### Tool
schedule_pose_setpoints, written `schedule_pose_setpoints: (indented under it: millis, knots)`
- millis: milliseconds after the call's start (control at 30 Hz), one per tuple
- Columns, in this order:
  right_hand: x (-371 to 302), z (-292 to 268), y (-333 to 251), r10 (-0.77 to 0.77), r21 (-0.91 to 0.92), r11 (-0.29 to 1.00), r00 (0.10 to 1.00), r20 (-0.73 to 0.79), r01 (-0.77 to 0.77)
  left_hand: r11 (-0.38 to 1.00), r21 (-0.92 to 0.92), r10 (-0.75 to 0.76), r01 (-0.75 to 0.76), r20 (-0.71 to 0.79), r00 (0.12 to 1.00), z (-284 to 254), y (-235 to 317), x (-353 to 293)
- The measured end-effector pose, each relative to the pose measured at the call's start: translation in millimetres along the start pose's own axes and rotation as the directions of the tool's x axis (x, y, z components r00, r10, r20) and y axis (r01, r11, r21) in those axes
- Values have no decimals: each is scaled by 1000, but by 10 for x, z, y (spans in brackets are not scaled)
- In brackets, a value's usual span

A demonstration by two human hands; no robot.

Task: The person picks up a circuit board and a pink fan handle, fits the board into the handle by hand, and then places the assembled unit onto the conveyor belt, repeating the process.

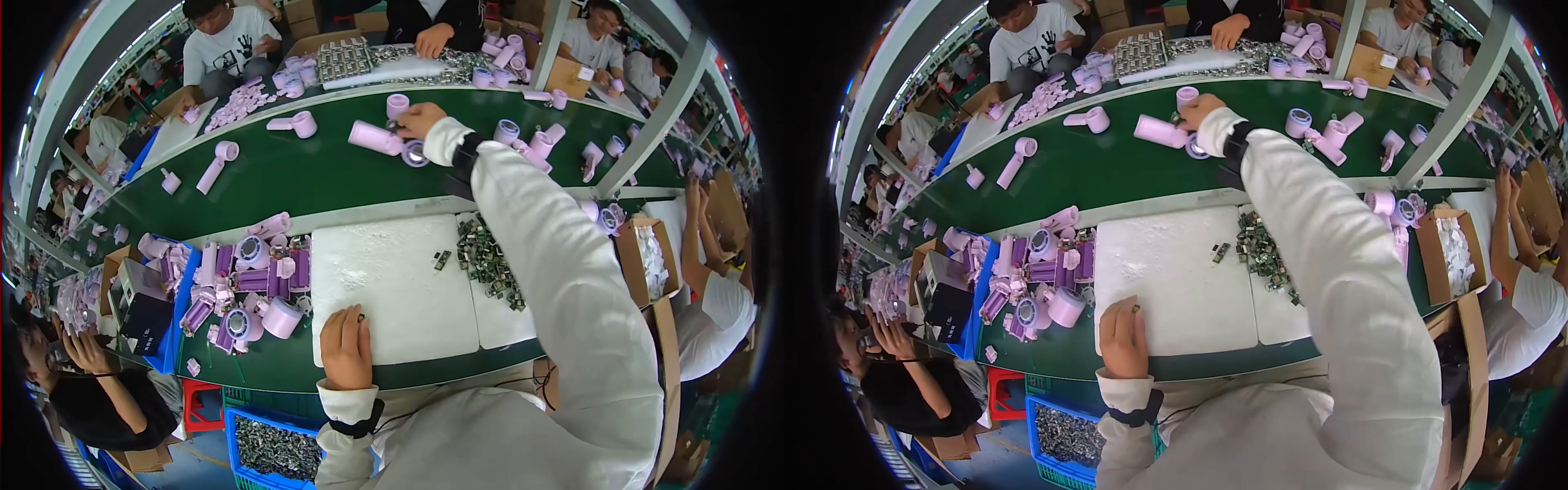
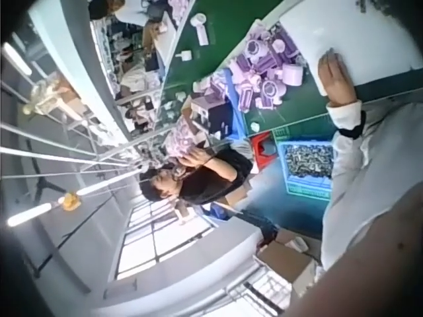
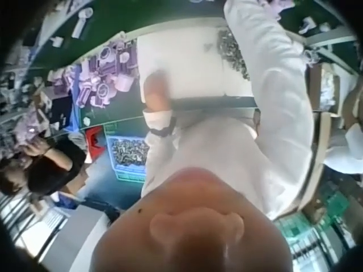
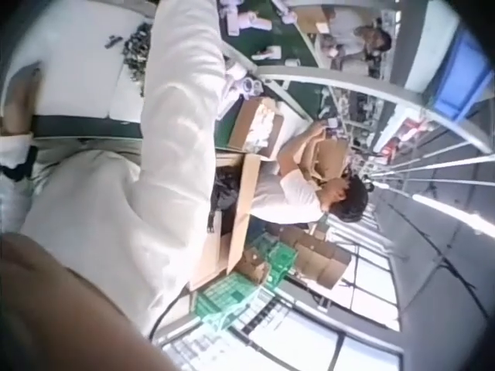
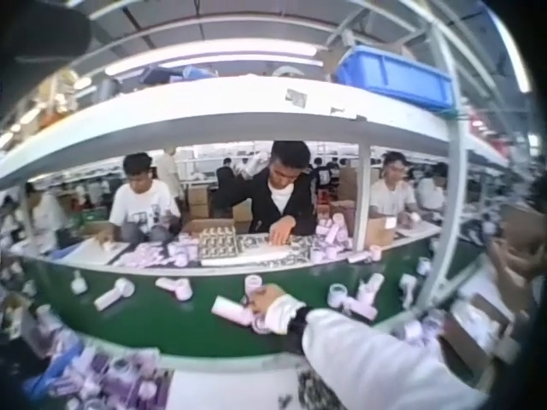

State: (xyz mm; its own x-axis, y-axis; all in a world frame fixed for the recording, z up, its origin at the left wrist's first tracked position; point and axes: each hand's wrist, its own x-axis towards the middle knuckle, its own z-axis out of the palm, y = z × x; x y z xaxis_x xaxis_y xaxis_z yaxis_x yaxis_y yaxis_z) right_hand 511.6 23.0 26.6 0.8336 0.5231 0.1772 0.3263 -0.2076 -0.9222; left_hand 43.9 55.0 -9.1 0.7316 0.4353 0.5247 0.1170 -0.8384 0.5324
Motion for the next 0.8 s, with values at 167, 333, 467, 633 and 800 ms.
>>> schedule_pose_setpoints:
  millis: [167,333,467,633,800]
  knots:
    - [-48,180,-476,20,-716,690,992,-128,-106,999,32,-32,34,-72,997,-67,-78,-86]
    - [-18,-287,333,235,-897,415,970,-58,-154,1000,20,16,-14,-98,995,9,-36,-70]
    - [-152,-483,57,186,-942,334,978,91,24,1000,13,9,-8,-70,998,-43,-4,-158]
    - [-479,-1201,-298,550,-171,835,806,219,-523,990,-18,138,-140,-79,987,-40,-44,-116]
    - [-2034,-1138,-1212,365,272,808,807,464,-522,980,-108,167,-167,-9,986,-117,-63,-95]
